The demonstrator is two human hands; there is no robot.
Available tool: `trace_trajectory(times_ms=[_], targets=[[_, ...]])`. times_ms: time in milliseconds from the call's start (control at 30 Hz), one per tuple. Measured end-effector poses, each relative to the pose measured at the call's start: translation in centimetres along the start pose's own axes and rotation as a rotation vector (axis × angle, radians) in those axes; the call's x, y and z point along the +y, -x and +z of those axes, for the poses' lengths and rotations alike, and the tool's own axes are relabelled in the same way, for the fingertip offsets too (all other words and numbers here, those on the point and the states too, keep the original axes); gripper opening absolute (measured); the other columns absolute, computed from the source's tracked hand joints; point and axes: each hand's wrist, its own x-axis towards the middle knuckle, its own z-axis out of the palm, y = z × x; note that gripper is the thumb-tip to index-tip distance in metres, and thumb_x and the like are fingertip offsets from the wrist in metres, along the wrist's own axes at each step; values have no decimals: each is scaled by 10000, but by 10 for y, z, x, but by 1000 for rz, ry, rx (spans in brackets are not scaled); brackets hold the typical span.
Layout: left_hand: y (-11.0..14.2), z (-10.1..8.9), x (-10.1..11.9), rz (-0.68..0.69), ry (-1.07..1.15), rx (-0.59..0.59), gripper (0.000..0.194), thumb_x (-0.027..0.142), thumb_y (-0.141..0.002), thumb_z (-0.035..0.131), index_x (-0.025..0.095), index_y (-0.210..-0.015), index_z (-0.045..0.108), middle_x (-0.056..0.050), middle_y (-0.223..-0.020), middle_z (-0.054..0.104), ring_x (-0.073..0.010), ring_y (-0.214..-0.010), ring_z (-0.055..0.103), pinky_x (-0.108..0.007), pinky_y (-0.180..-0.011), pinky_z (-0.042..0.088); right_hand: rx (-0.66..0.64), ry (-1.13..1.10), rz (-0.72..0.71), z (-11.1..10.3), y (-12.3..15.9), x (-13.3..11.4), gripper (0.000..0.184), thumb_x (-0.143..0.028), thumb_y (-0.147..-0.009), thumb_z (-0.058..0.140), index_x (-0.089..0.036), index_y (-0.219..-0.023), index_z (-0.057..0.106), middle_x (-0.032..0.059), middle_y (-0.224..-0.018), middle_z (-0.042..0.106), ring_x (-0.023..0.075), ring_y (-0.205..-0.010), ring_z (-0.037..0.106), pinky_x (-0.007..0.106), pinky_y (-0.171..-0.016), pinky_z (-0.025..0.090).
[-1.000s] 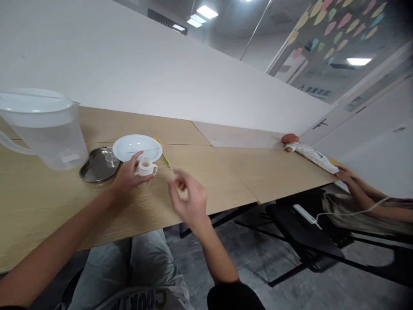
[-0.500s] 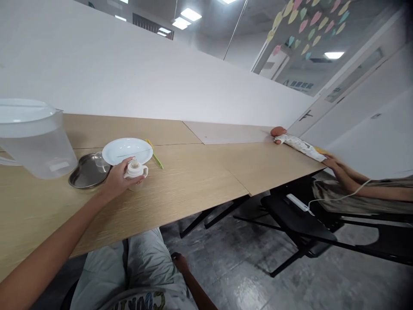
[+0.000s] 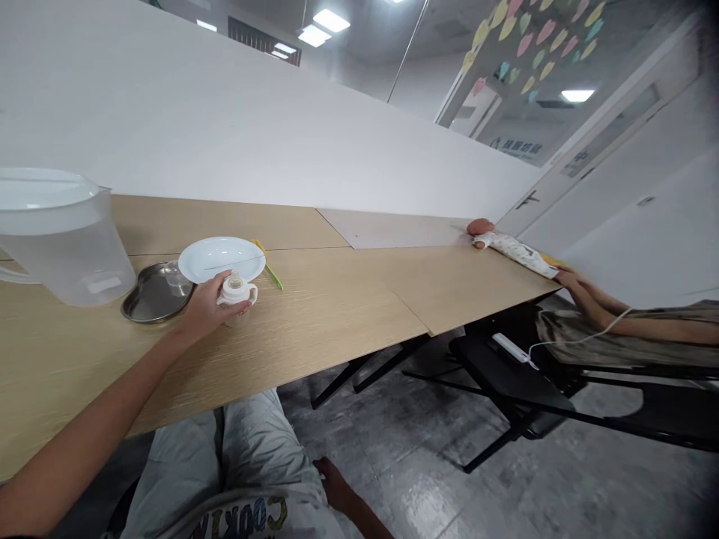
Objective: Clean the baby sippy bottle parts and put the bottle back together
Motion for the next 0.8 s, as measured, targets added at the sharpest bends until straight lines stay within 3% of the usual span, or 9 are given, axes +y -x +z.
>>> trace_trajectory(times_ms=[67, 200, 267, 433, 600, 667, 700, 733, 800], targets=[[0, -1, 0, -9, -5, -6, 724, 569, -722, 680, 155, -1297, 533, -121, -1192, 675, -315, -1111, 623, -399, -963, 493, 73, -22, 23, -5, 5, 9, 291, -424, -637, 574, -224, -525, 395, 34, -637, 522, 231, -739, 585, 358, -772, 469], [1, 0, -1, -16, 4, -11, 865, 586, -741, 673, 117, -1423, 421, -120, -1117, 695, -276, -1016, 652, -375, -908, 510, 219, -181, 99, -22, 22, 18, 506, -702, -774, 347, -233, -609, 442, 33, -572, 520, 210, -581, 551, 332, -616, 465], [2, 2, -2, -9, -21, -9, 941, 618, -758, 664, 95, -1473, 345, -135, -1133, 692, -278, -1020, 648, -389, -910, 502, 261, -136, 71, -30, 31, 15, 576, -736, -804, 332, -215, -674, 541, 49, -611, 587, 216, -607, 586, 314, -620, 465], [1, -1, -3, 69, -170, 54, 988, 654, -825, 608, 48, -1507, 231, -179, -1358, 581, -309, -1163, 584, -469, -971, 463, 113, 233, 60, -38, 42, -10, 374, -318, -942, 376, -177, -902, 719, 90, -828, 740, 199, -786, 684, 261, -733, 456], [11, -15, 19, 507, -367, 442, 1083, 760, -681, 668, -9, -1374, 349, -268, -1490, 402, -407, -1359, 394, -630, -1099, 279, 70, 446, 46, -49, 38, -30, 309, -154, -909, 457, -158, -907, 766, 124, -985, 739, 200, -905, 697, 240, -768, 439], [36, -1, 45, 706, -239, 614, 926, 657, -666, 741, 94, -1328, 421, -200, -1398, 511, -367, -1308, 458, -594, -1108, 299, 98, 470, 30, -53, 36, -35, 311, -169, -914, 468, -152, -853, 772, 135, -995, 726, 204, -896, 694, 243, -761, 434], [55, 14, 61, 780, -114, 608, 759, 524, -712, 758, 149, -1302, 461, -152, -1317, 573, -318, -1258, 509, -519, -1090, 361, 113, 461, 16, -54, 36, -37, 325, -177, -919, 462, -153, -819, 770, 130, -957, 724, 202, -869, 692, 244, -747, 432], [77, 34, 76, 826, 13, 525, 588, 390, -776, 723, 189, -1277, 491, -110, -1225, 624, -266, -1189, 559, -453, -1059, 407, 127, 448, 1, -55, 36, -39, 335, -181, -919, 460, -155, -784, 766, 121, -907, 721, 201, -835, 688, 247, -732, 428], [125, 88, 100, 856, 240, 212, 423, 255, -877, 560, 184, -1291, 506, -90, -1096, 676, -210, -1063, 613, -385, -996, 461, 149, 424, -42, -55, 35, -41, 338, -191, -910, 463, -159, -741, 754, 106, -832, 712, 203, -783, 676, 257, -710, 422]])
